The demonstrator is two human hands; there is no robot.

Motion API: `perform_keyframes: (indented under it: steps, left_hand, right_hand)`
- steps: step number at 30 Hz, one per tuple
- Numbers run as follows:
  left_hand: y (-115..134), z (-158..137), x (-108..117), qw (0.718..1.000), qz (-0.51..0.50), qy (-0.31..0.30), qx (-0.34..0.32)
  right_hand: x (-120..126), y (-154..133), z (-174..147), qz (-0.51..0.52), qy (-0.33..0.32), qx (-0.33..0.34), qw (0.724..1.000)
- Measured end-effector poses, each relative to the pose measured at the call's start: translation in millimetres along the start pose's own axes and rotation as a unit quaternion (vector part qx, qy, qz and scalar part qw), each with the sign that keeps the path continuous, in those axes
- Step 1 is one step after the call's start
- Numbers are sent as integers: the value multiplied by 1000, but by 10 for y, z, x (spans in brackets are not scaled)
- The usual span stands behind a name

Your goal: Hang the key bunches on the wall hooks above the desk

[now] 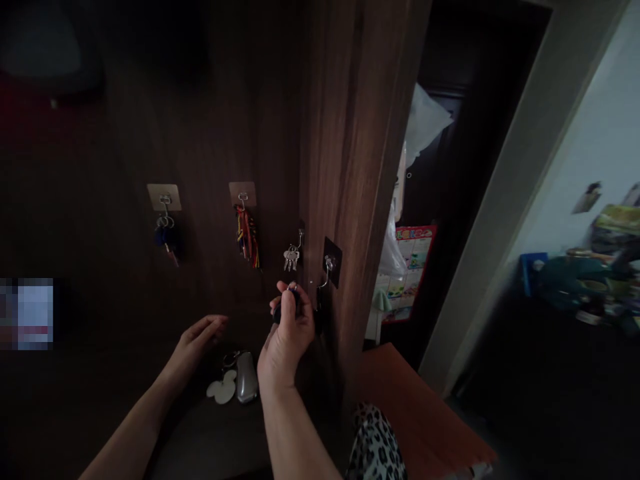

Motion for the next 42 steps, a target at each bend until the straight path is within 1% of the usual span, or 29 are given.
perform_keyframes:
  steps: [3, 8, 12, 16, 18, 23, 25, 27, 31, 35, 38, 42]
  left_hand:
    - [36, -30, -30, 1000, 15, -7, -7]
    - [51, -40, -40, 999, 29, -11, -20]
    - [36, -45, -61, 998, 48, -26, -22]
    - [25, -48, -83, 997, 58, -37, -24]
    - [24, -49, -92, 997, 55, -42, -25]
    - [13, -51, -109, 997, 46, -50, -22]
    - [6, -49, -118, 997, 47, -54, -23]
    - [-5, -49, -127, 997, 51, -60, -22]
    - [-10, -53, -134, 996, 62, -66, -23]
    - [5, -61, -144, 994, 76, -72, -27]
    - [12, -66, -154, 993, 81, -78, -27]
    - [7, -69, -154, 993, 83, -83, -27]
  right_hand:
    - [-33, 6, -45, 15, 2, -56, 998]
    - [-39, -78, 1, 24, 20, -59, 998]
    - [-50, -154, 20, 54, 24, -65, 996]
    - [-25, -125, -1, 70, 25, -82, 994]
    - [13, -86, -15, 53, 24, -70, 996]
    - [71, -37, -31, -29, 8, 20, 999]
    - [83, 1, -27, -54, 7, 34, 998]
    - [114, 57, -13, -66, 17, 33, 997]
    - [209, 222, 43, -82, 36, 7, 996]
    - [291, 329, 127, -82, 44, 13, 996]
    - [325, 400, 173, -96, 42, 17, 994]
    - [360, 510, 209, -146, 24, 34, 988]
Point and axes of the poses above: each hand's wrist, its own z-axis towards the middle knuckle, its own x-axis out of the back of the hand, y = z × x, the point moved 7 cm from there along z, towards the middle knuckle, and after that the axes turned 14 degrees about y, right-handed, at the moved point
